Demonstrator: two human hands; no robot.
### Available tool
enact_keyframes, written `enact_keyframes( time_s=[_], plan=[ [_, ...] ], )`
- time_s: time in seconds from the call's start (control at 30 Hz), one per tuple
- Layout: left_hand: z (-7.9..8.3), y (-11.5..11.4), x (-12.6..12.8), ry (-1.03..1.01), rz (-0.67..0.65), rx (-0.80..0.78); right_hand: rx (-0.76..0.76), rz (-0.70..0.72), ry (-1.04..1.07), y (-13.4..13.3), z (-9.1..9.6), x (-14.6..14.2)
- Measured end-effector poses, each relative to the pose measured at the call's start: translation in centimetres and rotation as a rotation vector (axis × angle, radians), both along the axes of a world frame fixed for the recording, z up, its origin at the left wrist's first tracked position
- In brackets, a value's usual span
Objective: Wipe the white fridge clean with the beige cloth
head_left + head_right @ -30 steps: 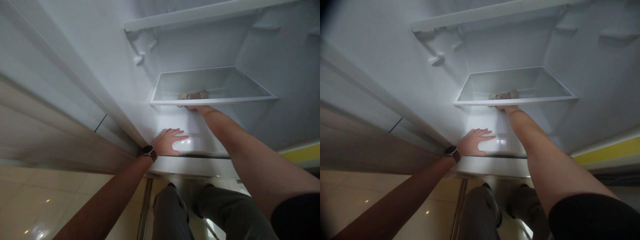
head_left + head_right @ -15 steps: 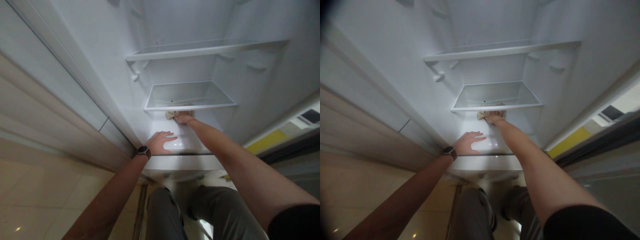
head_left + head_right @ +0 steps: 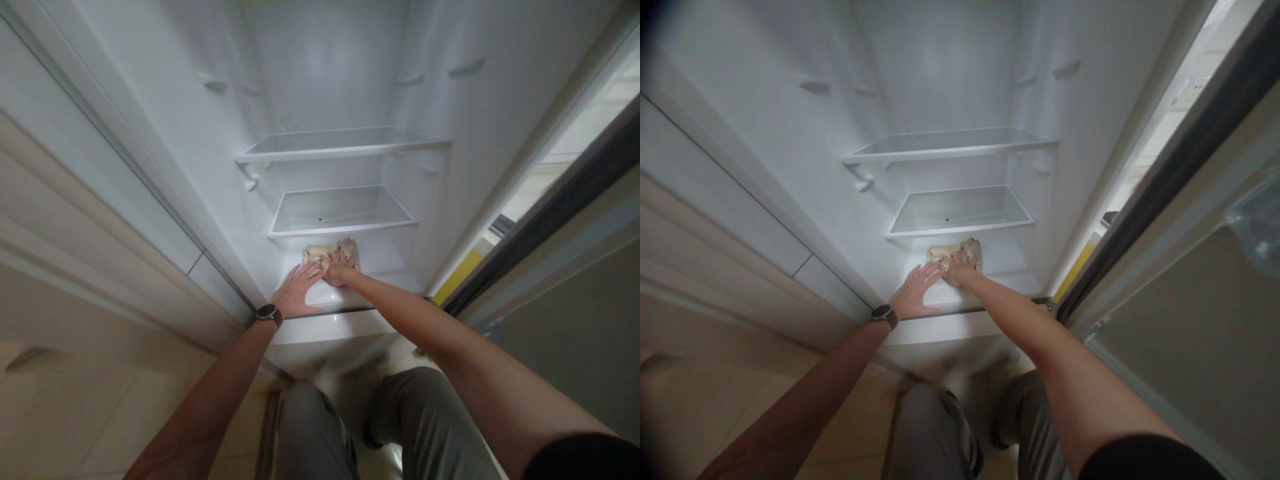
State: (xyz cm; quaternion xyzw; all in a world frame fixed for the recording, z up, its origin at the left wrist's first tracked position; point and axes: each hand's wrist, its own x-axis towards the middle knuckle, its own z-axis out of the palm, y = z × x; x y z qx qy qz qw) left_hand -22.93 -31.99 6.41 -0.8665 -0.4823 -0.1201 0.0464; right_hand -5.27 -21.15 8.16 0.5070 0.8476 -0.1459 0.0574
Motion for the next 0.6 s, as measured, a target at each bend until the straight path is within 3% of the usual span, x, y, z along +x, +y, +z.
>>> enact_keyframes(
  time_s=[0.33, 0.6],
  plan=[
    [-0.5, 0.2, -0.2, -0.047, 0.016, 0.037, 0.008, 0.090, 0.002, -4.7, 0.2, 0.3],
    [-0.7, 0.5, -0.4, -0.079, -0.023, 0.023, 0.065, 0.157, 0.048, -5.2, -0.2, 1.8]
  ],
)
